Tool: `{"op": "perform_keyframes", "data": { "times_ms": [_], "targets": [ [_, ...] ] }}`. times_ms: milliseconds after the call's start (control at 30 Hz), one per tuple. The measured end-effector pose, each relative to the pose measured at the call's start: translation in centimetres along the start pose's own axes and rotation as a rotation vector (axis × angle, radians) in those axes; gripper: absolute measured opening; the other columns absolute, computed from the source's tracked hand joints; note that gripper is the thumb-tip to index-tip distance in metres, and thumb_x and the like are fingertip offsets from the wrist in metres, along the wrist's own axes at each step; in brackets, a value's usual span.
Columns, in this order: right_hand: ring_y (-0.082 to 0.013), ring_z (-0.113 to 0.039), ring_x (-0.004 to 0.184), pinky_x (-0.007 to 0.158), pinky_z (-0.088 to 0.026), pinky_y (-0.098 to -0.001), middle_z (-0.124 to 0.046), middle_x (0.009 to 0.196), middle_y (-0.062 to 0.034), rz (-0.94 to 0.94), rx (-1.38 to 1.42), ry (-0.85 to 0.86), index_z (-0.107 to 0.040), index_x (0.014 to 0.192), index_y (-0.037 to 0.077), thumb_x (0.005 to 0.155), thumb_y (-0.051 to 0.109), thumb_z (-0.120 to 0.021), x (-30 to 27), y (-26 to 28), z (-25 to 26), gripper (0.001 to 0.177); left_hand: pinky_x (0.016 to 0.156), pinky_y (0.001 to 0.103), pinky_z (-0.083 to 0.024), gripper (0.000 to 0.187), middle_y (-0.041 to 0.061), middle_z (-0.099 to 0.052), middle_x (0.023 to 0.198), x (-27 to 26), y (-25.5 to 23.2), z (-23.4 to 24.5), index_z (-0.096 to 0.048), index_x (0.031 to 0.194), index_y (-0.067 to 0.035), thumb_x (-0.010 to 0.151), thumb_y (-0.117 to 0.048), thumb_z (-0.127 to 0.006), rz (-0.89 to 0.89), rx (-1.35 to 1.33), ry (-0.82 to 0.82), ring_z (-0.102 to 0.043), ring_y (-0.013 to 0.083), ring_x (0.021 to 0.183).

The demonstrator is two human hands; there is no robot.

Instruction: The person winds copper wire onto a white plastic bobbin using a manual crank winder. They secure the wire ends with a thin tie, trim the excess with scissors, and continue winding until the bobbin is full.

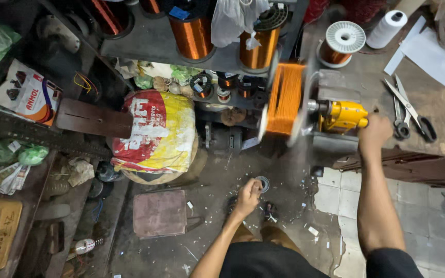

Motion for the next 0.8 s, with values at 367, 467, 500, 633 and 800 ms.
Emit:
{"op": "perform_keyframes", "data": {
  "times_ms": [367,467,500,633,800],
  "targets": [
    [-0.0252,-0.053,0.077,0.071,-0.036,-0.0372,-0.067,0.086,-0.0009,0.067,-0.031,-0.131,-0.074,0.089,0.019,0.094,0.005,-0.065,-6.6,4.6,14.7,0.017,0.052,0.027,-0.039,0.036,-0.001,-0.051,0.067,-0.2,-0.3,0.3,-0.061,0.098,-0.004,0.111,-0.036,-0.048,-0.037,0.007,-0.042,-0.047,0.0075,0.058],
    [-0.0245,-0.054,0.083,0.074,-0.035,-0.0357,-0.067,0.090,-0.0015,0.065,-0.014,-0.244,-0.068,0.084,0.018,0.091,0.007,-0.065,-4.2,3.9,16.0,0.014,0.050,0.027,-0.040,0.038,-0.001,-0.053,0.067,0.6,-0.4,0.4,-0.061,0.098,-0.005,0.109,-0.038,-0.047,-0.022,0.033,-0.036,-0.049,0.0075,0.055],
    [-0.0242,-0.054,0.084,0.075,-0.035,-0.0356,-0.067,0.090,-0.0018,0.057,-0.003,-0.261,-0.067,0.082,0.018,0.090,0.007,-0.066,-3.3,3.5,16.1,0.013,0.049,0.027,-0.040,0.037,-0.001,-0.053,0.066,0.7,-0.5,0.5,-0.061,0.098,-0.005,0.109,-0.037,-0.047,0.002,0.037,-0.038,-0.049,0.0077,0.054],
    [-0.0224,-0.052,0.080,0.075,-0.037,-0.0347,-0.062,0.086,-0.0039,0.008,-0.036,-0.233,-0.068,0.083,0.015,0.083,0.004,-0.062,1.8,1.4,14.8,0.012,0.052,0.028,-0.041,0.034,0.001,-0.054,0.068,1.4,-0.8,0.4,-0.061,0.098,-0.005,0.112,-0.033,-0.047,-0.095,0.089,-0.049,-0.051,0.0085,0.056],
    [-0.0266,-0.055,0.084,0.074,-0.038,-0.0364,-0.062,0.086,-0.0071,0.037,0.038,-0.212,-0.068,0.085,0.012,0.079,0.005,-0.062,7.2,-0.3,11.0,0.011,0.049,0.030,-0.041,0.030,0.002,-0.055,0.064,1.7,-0.7,0.0,-0.061,0.098,-0.005,0.110,-0.029,-0.047,-0.007,0.075,-0.034,-0.051,0.0096,0.053]
  ]
}}
Point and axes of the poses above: each hand's wrist, its own x-axis towards the middle knuckle, its own z-axis out of the back of the hand, y = z × x, the point moved 1 cm from there along x, towards the middle knuckle
